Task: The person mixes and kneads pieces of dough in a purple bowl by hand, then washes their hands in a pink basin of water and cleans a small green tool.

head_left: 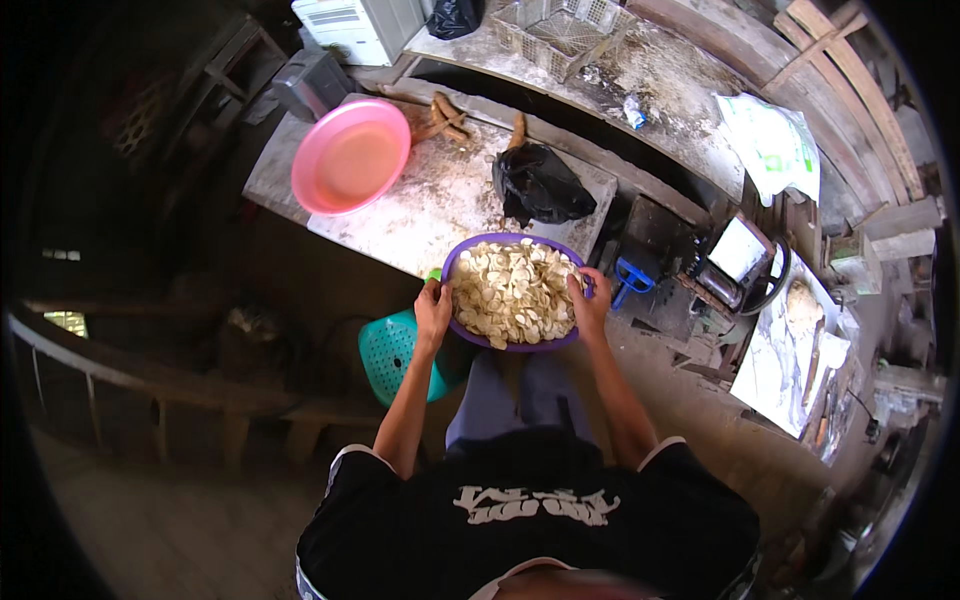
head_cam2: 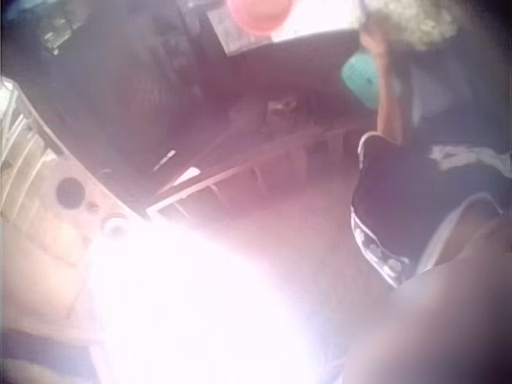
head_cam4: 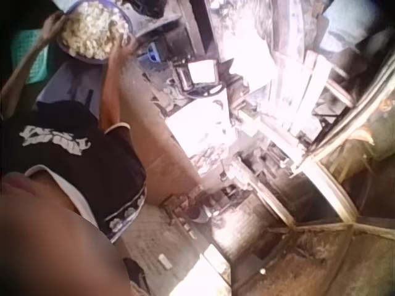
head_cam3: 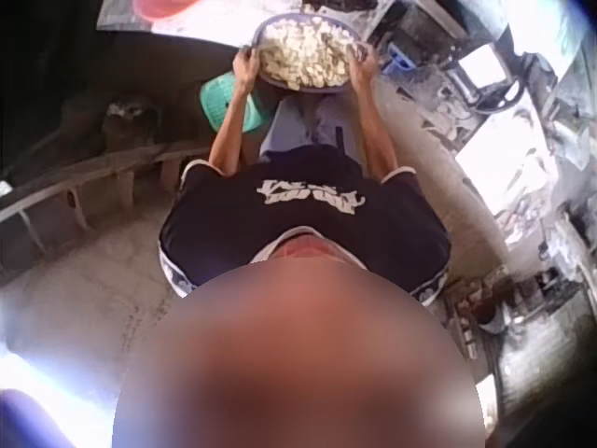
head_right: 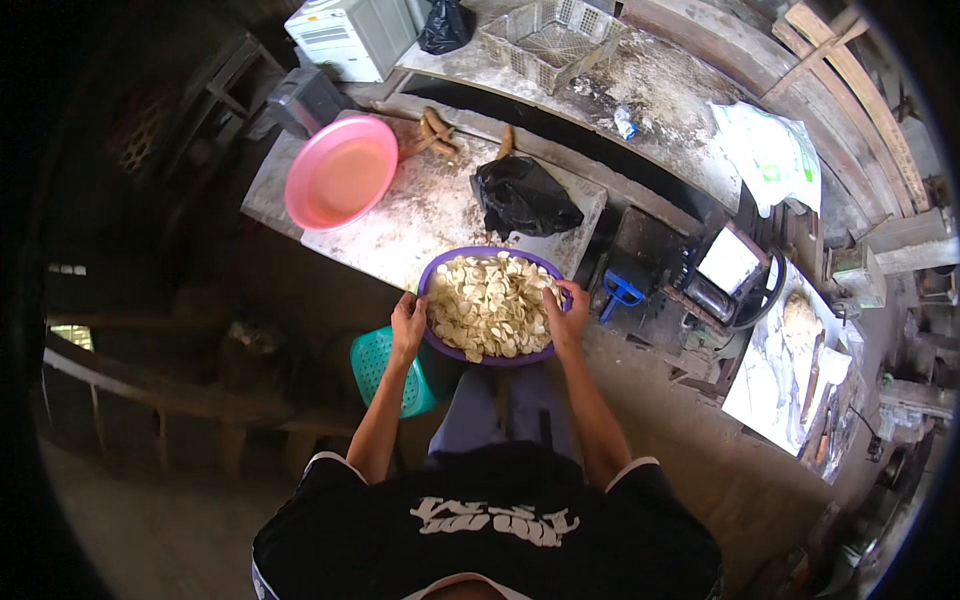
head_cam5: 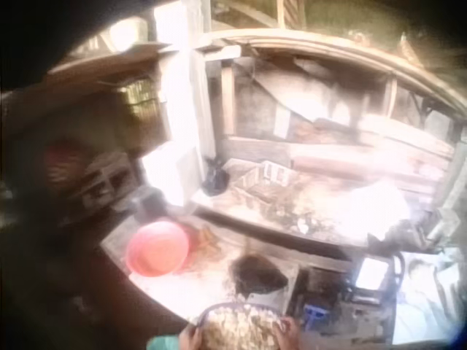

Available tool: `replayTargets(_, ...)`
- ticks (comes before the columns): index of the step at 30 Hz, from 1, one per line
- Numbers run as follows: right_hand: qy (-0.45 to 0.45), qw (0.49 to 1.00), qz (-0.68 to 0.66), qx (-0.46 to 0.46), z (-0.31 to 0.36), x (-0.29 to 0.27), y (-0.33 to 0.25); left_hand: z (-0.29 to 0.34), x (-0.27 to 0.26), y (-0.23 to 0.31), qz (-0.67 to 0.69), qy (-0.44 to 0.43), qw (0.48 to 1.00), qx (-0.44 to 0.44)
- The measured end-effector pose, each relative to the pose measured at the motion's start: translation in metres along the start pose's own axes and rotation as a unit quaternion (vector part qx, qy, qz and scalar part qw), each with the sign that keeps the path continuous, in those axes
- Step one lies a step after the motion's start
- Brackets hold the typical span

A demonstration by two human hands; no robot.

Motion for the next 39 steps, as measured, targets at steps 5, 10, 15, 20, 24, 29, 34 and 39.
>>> replayTargets(5,0.036,0.998,0.043,0.035,-0.036,0.055,0.128,-0.115,0.097,-0.050,-0.026,-0.017,0.999,-0.010)
replayTargets(10,0.054,0.995,0.083,-0.001,-0.041,0.094,0.265,-0.192,0.204,-0.163,0.010,-0.064,0.996,-0.067)
replayTargets(15,0.022,0.997,0.078,-0.016,-0.040,0.119,0.342,-0.224,0.257,-0.228,0.059,-0.070,0.996,0.004)
replayTargets(20,-0.028,0.942,0.306,-0.137,-0.032,0.113,0.313,-0.178,0.246,-0.203,-0.125,0.013,0.984,0.128)
replayTargets(24,-0.241,0.931,0.221,-0.163,0.001,0.138,0.281,-0.124,0.268,-0.199,-0.307,-0.095,0.923,0.211)
replayTargets(29,-0.390,0.859,0.299,-0.145,-0.009,0.198,0.293,-0.139,0.281,-0.184,-0.343,-0.148,0.905,0.204)
replayTargets(34,-0.428,0.824,0.357,-0.102,0.001,0.231,0.328,-0.168,0.307,-0.205,-0.339,-0.156,0.890,0.262)
replayTargets(39,-0.337,0.864,0.348,-0.140,0.001,0.225,0.326,-0.171,0.326,-0.195,-0.381,-0.158,0.888,0.203)
Point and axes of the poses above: each hand's wrist, its own z-axis away from the middle knuckle, its own x-axis out of the palm, y = z × x, the point moved 8 cm from there along -z, towards the middle knuckle, and after that the axes turned 11 degrees about -x, right-handed, at the moved point
